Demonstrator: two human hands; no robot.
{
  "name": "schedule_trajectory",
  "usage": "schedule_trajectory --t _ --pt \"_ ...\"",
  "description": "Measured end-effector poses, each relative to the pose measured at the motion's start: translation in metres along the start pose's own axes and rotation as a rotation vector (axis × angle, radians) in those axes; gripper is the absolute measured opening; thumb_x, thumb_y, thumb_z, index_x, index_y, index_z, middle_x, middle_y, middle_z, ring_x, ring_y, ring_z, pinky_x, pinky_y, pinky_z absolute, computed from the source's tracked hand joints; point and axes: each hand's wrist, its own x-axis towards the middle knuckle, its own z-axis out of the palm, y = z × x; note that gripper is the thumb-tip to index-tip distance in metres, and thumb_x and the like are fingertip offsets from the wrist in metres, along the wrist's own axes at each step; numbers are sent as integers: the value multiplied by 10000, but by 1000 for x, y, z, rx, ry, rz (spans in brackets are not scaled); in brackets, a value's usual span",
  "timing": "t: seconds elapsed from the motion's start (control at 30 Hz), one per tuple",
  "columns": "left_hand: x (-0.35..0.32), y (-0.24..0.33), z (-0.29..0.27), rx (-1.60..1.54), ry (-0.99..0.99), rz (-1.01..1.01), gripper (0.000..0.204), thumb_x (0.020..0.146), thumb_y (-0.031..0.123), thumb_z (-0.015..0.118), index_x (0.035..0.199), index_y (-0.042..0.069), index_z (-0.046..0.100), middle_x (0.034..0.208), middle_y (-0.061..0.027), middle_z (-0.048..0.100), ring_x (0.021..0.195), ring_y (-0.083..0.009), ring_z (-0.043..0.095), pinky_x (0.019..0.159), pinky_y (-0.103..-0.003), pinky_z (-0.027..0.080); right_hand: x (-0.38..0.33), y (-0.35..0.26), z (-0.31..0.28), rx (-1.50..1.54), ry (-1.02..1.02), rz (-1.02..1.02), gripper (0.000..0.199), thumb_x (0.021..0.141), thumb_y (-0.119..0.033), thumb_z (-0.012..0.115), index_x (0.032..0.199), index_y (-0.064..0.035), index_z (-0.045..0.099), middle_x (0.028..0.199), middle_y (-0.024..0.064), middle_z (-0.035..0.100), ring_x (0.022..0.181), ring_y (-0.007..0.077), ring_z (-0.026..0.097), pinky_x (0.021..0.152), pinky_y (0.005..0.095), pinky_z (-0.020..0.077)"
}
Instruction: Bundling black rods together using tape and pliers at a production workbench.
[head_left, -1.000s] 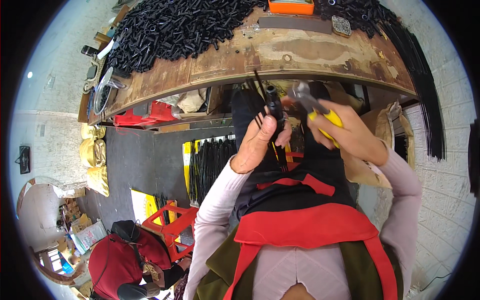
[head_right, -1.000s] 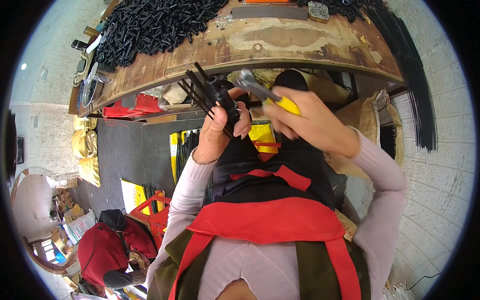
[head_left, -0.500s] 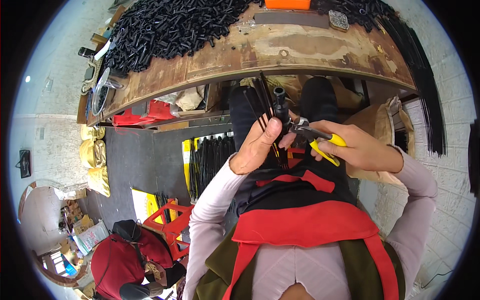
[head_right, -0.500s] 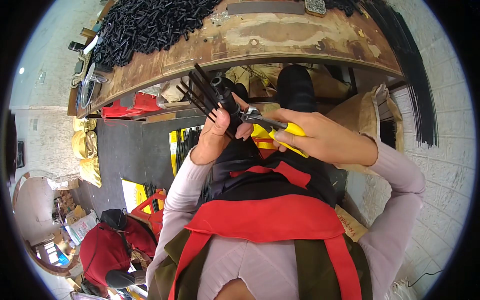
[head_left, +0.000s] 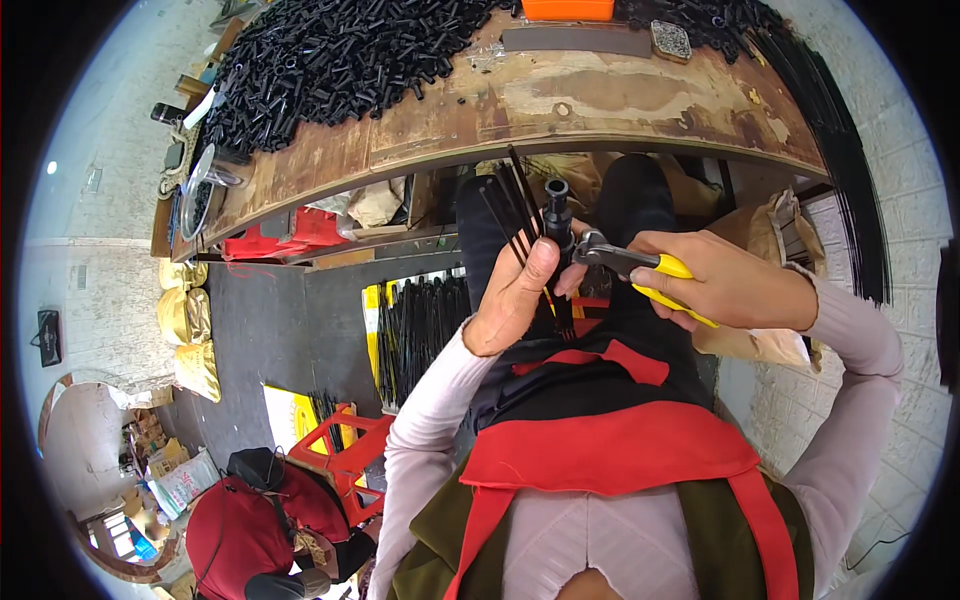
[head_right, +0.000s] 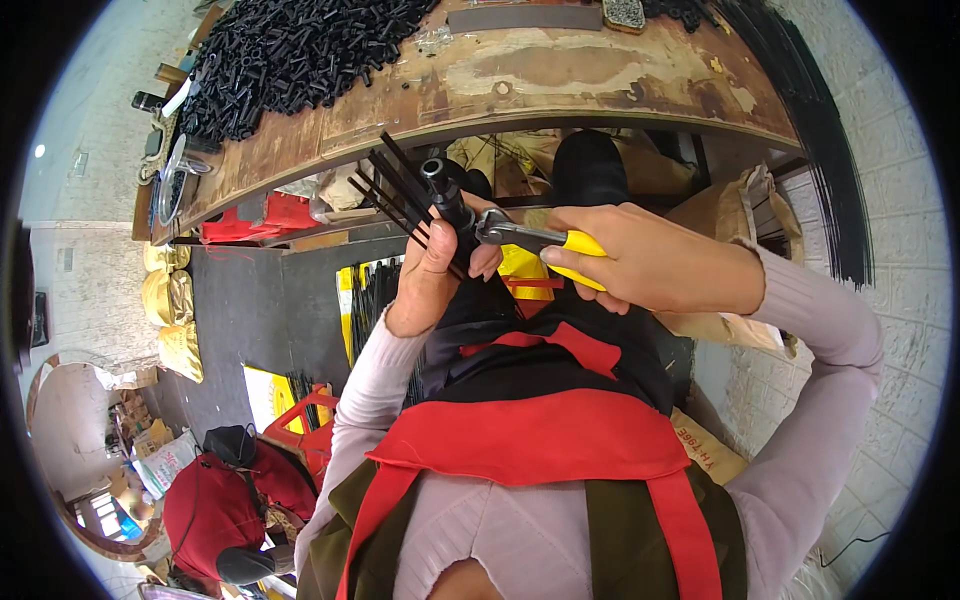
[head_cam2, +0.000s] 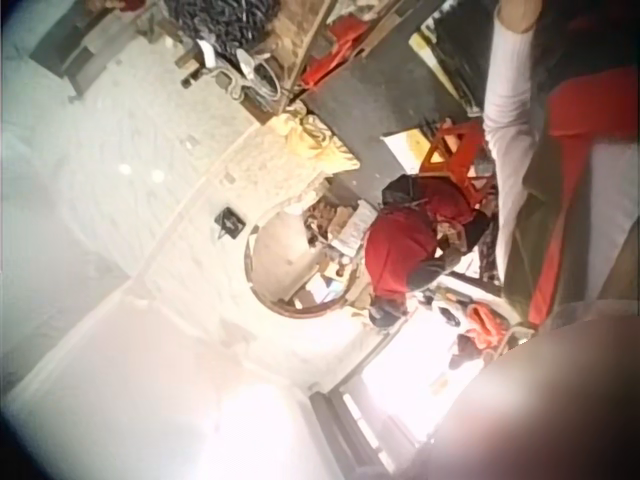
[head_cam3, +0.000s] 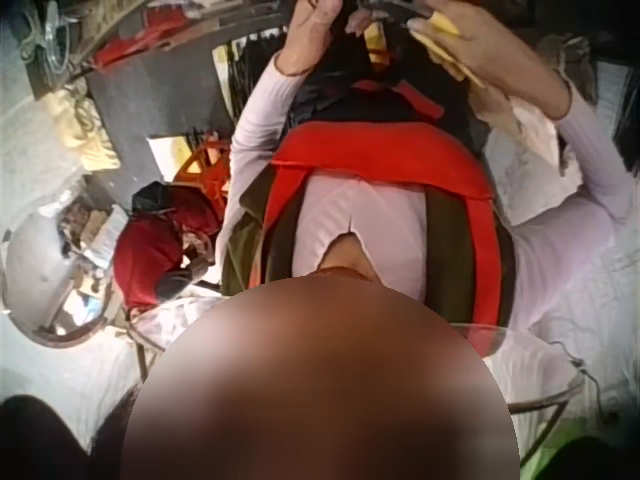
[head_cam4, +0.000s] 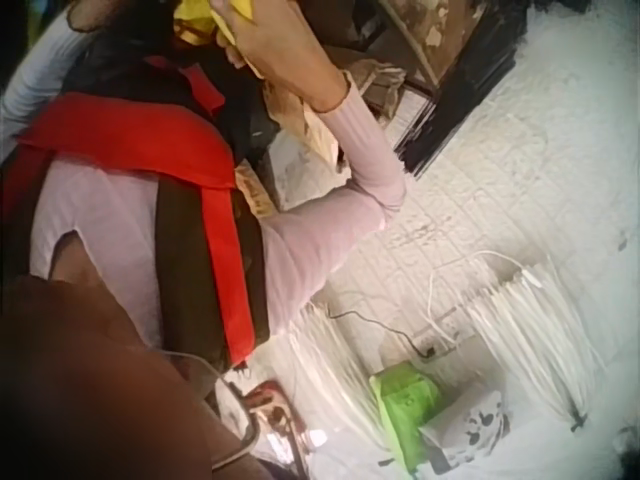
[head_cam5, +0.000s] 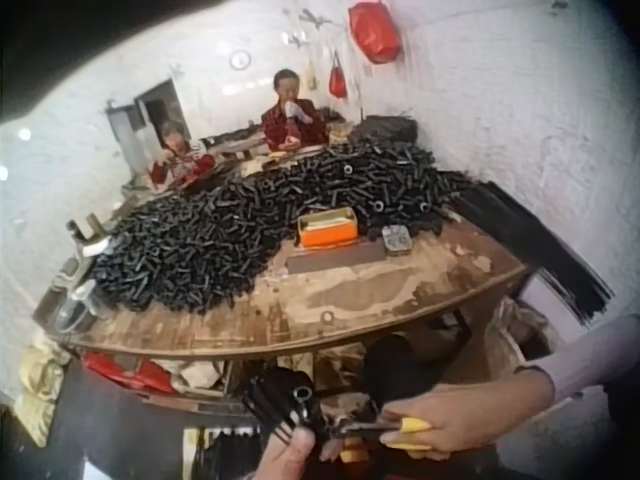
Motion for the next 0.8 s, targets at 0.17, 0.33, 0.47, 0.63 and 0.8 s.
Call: schedule_trajectory --t 0.17,0.33,0.47,0.63,0.8 --pt "10 5 -5 -37 -101 -19 550 1011 506 407 1167 -10 521 697 17 443 653 -87 402 633 -238 353 -8 10 -6 -100 68 -122 333 981 -213 526 1218 21 515 775 145 651 698 238 659 670 349 498" --pt "22 -4 -9 -57 -131 -53 514 1027 466 397 1185 -6 522 712 15 445 657 -86 405 623 -237 345 -9 -3 -24 -302 96 -32 320 954 -165 550 1220 8 509 951 256 636 870 451 609 734 422 485" --pt "29 -8 -10 -11 -39 -24 441 1044 397 387 1201 7 519 735 14 442 663 -79 393 612 -230 329 8 -4 -34 -288 83 -3 331 949 -142 557 1244 -7 493 961 269 625 914 450 602 756 447 478" --pt "46 -18 -7 97 365 -29 373 1049 311 401 1217 -1 516 726 10 453 649 -70 398 585 -217 316 61 43 -35 -485 390 -334 462 927 -248 608 1315 -54 449 948 203 596 859 404 602 732 457 480" --pt "61 -5 -91 163 659 -47 468 1020 438 438 1190 14 542 684 -14 470 596 -101 435 531 -238 349 97 112 -98 -842 742 -156 510 887 -418 613 1228 -55 503 939 173 583 869 366 603 721 435 499"
